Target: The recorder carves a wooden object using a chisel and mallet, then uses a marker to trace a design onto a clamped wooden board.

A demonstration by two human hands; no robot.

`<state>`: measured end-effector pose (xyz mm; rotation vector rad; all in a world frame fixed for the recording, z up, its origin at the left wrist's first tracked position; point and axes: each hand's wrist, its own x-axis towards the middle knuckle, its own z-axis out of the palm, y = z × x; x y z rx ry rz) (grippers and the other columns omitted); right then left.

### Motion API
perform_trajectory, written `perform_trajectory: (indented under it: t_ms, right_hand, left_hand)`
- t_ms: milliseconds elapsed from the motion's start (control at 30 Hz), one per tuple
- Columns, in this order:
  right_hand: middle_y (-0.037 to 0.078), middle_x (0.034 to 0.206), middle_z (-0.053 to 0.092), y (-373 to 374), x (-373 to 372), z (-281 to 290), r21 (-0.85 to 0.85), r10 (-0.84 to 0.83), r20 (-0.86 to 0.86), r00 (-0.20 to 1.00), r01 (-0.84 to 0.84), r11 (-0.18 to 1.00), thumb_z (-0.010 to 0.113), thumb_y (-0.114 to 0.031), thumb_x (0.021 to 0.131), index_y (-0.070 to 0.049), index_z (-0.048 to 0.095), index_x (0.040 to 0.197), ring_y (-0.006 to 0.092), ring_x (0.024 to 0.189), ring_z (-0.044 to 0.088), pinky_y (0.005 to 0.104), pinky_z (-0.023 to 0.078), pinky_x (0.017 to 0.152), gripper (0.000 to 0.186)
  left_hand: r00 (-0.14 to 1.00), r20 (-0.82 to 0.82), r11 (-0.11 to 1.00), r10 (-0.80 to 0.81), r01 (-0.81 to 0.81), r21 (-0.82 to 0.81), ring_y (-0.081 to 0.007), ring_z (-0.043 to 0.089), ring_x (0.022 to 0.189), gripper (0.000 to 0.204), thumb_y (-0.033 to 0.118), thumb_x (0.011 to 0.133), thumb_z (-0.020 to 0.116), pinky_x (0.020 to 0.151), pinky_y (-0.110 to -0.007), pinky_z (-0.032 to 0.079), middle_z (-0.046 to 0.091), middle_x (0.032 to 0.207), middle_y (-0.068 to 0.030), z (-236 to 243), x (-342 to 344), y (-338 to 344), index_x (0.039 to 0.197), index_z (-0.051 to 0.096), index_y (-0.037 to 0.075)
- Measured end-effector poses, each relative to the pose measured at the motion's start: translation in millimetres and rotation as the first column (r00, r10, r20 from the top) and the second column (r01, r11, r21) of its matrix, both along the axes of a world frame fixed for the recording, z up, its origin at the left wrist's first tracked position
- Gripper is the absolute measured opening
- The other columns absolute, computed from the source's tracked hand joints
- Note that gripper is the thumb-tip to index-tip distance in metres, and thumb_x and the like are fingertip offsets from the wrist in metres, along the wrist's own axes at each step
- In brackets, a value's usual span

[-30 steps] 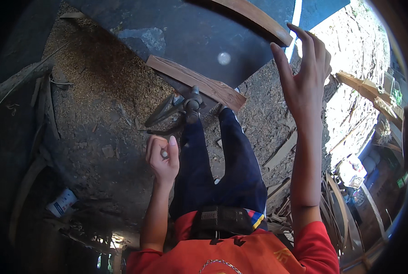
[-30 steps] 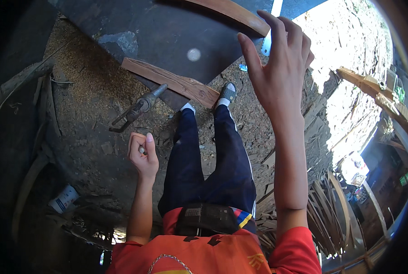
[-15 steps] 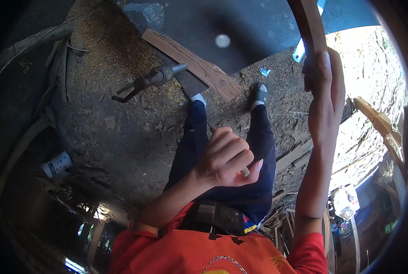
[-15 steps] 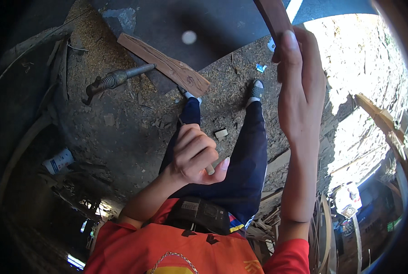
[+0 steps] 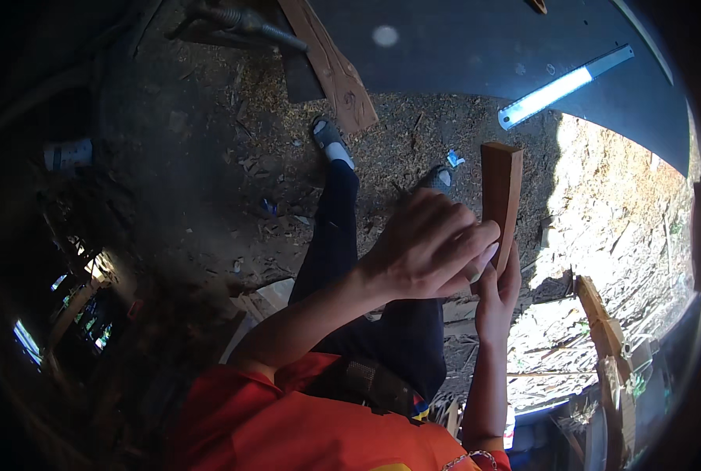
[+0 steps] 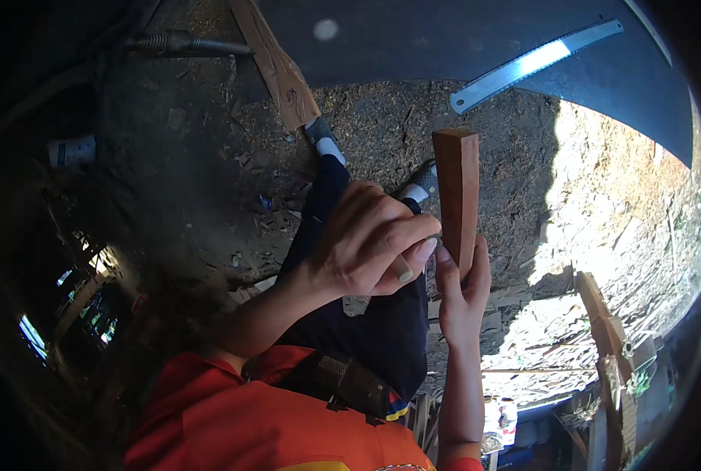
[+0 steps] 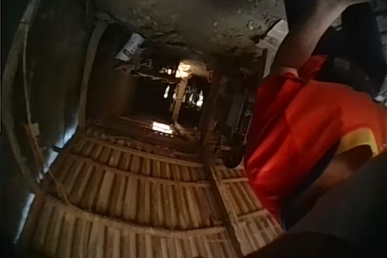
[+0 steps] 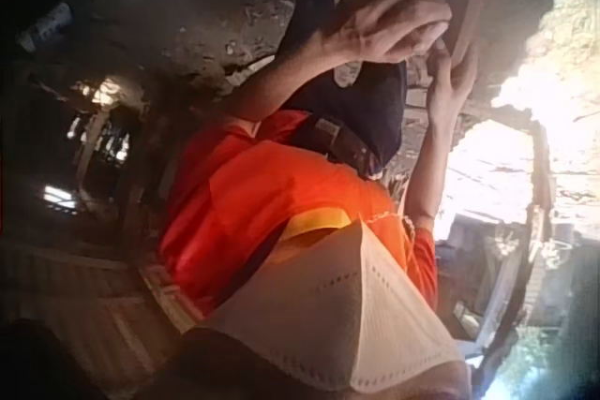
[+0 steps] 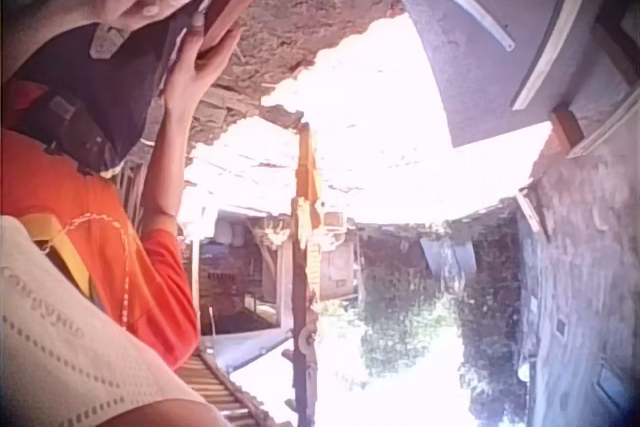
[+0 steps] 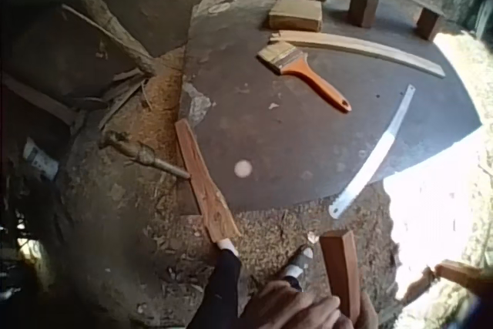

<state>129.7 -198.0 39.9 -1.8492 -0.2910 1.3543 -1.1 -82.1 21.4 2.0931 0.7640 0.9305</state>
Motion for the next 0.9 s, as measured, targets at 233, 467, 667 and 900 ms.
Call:
perform_trajectory:
  t_ms: [233, 467, 667, 900]
  right_hand:
    - [-0.001, 0.082, 0.051, 10.4, -3.4, -2.0, 0.019, 0.112, 0.113, 0.987, -0.115, 0.993, 0.056, -0.021, 0.097, -0.003, 0.05, 0.115, 0.0035, 0.064, 0.043, 0.0202, 0.033, 0.054, 0.026]
    - [-0.001, 0.071, 0.046, 14.3, -45.6, -13.7, 0.1, 0.083, 0.065, 0.994, -0.089, 0.991, 0.051, -0.026, 0.098, -0.002, 0.051, 0.113, 0.0047, 0.055, 0.038, 0.0208, 0.028, 0.049, 0.028]
    - [-0.001, 0.069, 0.047, 21.7, -71.1, -14.2, 0.049, 0.067, 0.167, 0.984, -0.077, 0.996, 0.052, -0.025, 0.098, -0.002, 0.051, 0.114, 0.0047, 0.053, 0.037, 0.0204, 0.027, 0.048, 0.029]
    - [0.002, 0.075, 0.05, 15.4, -86.6, -14.1, 0.019, -0.062, 0.077, 0.995, 0.06, 0.998, 0.058, -0.02, 0.093, 0.0, 0.047, 0.121, 0.0067, 0.058, 0.043, 0.0209, 0.033, 0.05, 0.036]
  left_hand:
    - [0.997, -0.013, 0.984, 0.079, -0.076, 0.164, -0.0145, 0.051, 0.064, 0.023, 0.024, 0.073, 0.075, 0.059, -0.031, 0.039, 0.048, 0.073, -0.0001, 7.3, -13.1, 21.2, 0.075, 0.056, 0.011]
    - [0.994, 0.076, 0.942, 0.082, -0.102, 0.321, -0.0145, 0.056, 0.061, 0.025, 0.019, 0.076, 0.076, 0.055, -0.029, 0.043, 0.056, 0.072, -0.0016, -16.7, -17.0, 55.0, 0.067, 0.055, 0.009]
    - [0.993, 0.04, 0.957, 0.107, -0.114, 0.268, -0.0117, 0.06, 0.071, 0.019, 0.022, 0.078, 0.076, 0.06, -0.027, 0.046, 0.063, 0.085, -0.0011, -29.7, -15.1, 63.4, 0.078, 0.061, 0.01]
    - [0.99, 0.065, 0.962, 0.122, -0.134, 0.238, -0.0101, 0.06, 0.069, 0.019, 0.025, 0.079, 0.076, 0.06, -0.026, 0.045, 0.064, 0.085, 0.0005, -37.5, -12.5, 59.0, 0.078, 0.062, 0.012]
